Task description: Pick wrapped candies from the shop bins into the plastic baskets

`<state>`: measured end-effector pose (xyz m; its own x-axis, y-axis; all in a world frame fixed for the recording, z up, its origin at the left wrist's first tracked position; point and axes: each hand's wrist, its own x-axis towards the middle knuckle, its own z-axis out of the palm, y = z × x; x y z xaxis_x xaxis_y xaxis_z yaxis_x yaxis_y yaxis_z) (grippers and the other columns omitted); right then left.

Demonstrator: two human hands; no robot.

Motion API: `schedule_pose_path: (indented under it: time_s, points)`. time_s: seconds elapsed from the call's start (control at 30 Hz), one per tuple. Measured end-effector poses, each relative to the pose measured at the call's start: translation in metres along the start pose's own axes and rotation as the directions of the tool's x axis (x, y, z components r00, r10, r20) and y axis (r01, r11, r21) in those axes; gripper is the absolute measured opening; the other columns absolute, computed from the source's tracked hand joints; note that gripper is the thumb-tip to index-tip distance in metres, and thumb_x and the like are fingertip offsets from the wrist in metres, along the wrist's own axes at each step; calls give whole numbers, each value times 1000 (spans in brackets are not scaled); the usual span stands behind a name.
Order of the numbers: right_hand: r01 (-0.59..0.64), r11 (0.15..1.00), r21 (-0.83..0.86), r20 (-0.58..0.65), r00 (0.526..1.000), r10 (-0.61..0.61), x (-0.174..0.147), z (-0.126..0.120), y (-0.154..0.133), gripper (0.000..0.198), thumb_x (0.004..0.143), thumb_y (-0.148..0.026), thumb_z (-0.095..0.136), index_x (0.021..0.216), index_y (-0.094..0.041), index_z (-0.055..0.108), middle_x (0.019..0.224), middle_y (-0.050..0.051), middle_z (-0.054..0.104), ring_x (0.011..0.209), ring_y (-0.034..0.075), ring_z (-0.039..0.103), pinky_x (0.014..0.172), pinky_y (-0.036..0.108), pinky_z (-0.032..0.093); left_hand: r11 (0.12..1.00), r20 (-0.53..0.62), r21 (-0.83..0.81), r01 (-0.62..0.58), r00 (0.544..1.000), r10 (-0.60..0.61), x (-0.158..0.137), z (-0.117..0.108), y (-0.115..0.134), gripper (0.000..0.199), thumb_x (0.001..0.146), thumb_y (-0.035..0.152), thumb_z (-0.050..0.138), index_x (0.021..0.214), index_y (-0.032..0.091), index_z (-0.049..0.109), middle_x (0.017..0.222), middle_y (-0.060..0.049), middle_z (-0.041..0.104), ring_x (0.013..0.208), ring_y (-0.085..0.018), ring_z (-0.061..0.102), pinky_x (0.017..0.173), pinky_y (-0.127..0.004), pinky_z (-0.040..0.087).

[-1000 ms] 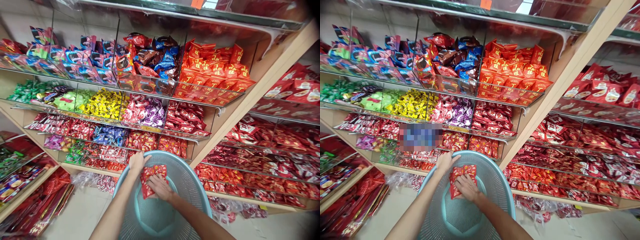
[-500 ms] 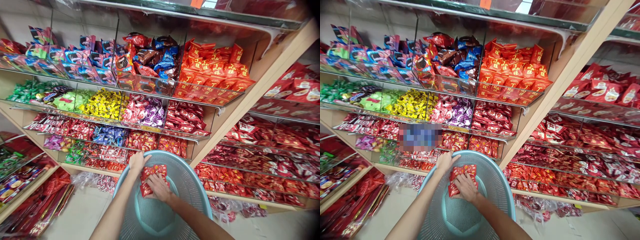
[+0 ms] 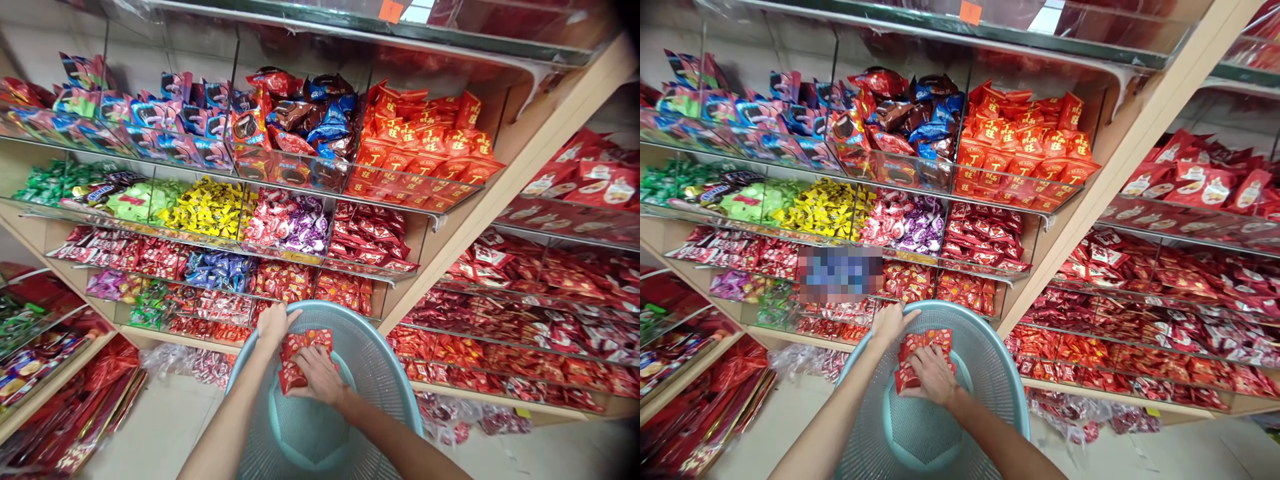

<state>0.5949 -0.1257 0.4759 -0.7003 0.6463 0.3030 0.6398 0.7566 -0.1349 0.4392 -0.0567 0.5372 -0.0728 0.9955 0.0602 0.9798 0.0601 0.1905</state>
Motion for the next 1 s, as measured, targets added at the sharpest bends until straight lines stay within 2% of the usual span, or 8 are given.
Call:
schedule_pose_path:
  time_s: [0.1, 0.17, 0.3, 0.4, 0.47, 0.6, 0.8, 1.0]
  points:
    - [-132, 990, 49, -85, 987, 136, -6, -34, 0, 47, 80, -53, 46, 115, -22, 47, 108, 7, 55, 98, 22, 48, 88, 39, 34, 1000, 4, 9, 5, 1000, -5, 1, 1, -1, 66, 78, 67, 20, 98, 17, 59, 87, -14, 65, 86, -28, 61, 71, -35, 44]
    - [-330, 941, 72, -203, 919, 338, -23, -56, 6, 44, 84, -46, 42, 121, -22, 42, 114, 9, 53, 105, 23, 45, 88, 40, 34, 1000, 14, 12, 13, 1000, -13, 2, 1, -1, 66, 78, 68, 21, 97, 17, 59, 87, -13, 65, 86, -28, 61, 71, -34, 44]
    - [-685, 691, 232, -453, 553, 700, -87, -74, 27, 53, 77, -48, 50, 119, -16, 46, 123, 14, 46, 115, 30, 39, 95, 48, 28, 1000, -6, 20, -7, 1000, 7, 2, 1, -1, 65, 78, 68, 21, 94, 18, 59, 86, -13, 65, 85, -29, 62, 70, -36, 45]
    - [-667, 502, 551, -291, 410, 864, -139, -67, 30, 63, 69, -50, 58, 120, -16, 45, 122, 12, 48, 115, 28, 41, 98, 44, 31, 1000, -9, 25, -19, 1000, 19, 0, 1, -1, 66, 78, 67, 20, 96, 18, 59, 87, -14, 65, 85, -29, 62, 70, -36, 45]
    - [-565, 282, 775, -107, 322, 941, -162, -61, 23, 69, 66, -49, 61, 126, -19, 41, 124, 9, 50, 114, 26, 45, 95, 38, 38, 1000, 12, 19, -15, 1000, 15, -2, 1, -1, 66, 78, 67, 21, 99, 18, 59, 88, -14, 65, 86, -28, 61, 71, -36, 45]
    - [-376, -99, 921, 173, 169, 970, -173, -64, 2, 77, 61, -46, 66, 130, -26, 39, 132, 4, 45, 117, 25, 45, 89, 33, 45, 1000, 37, 2, -6, 999, 6, -8, 5, -3, 65, 77, 68, 23, 99, 18, 58, 89, -13, 66, 87, -28, 61, 72, -37, 45]
    - [-306, -268, 914, 315, 117, 942, -161, -89, -8, 80, 57, -43, 70, 130, -29, 41, 129, 1, 50, 105, 24, 55, 81, 30, 50, 1000, 139, -18, 17, 990, -14, -5, 3, -7, 68, 74, 71, 24, 93, 16, 61, 93, -14, 66, 91, -29, 61, 75, -36, 45]
    - [-266, -341, 902, 396, 190, 898, -158, -118, -11, 84, 61, -41, 66, 136, -28, 30, 108, 4, 64, 86, 24, 63, 70, 33, 53, 999, 181, -1, -38, 983, 38, 3, -9, -3, 73, 72, 72, 25, 93, 14, 63, 97, -16, 65, 93, -32, 60, 77, -39, 46]
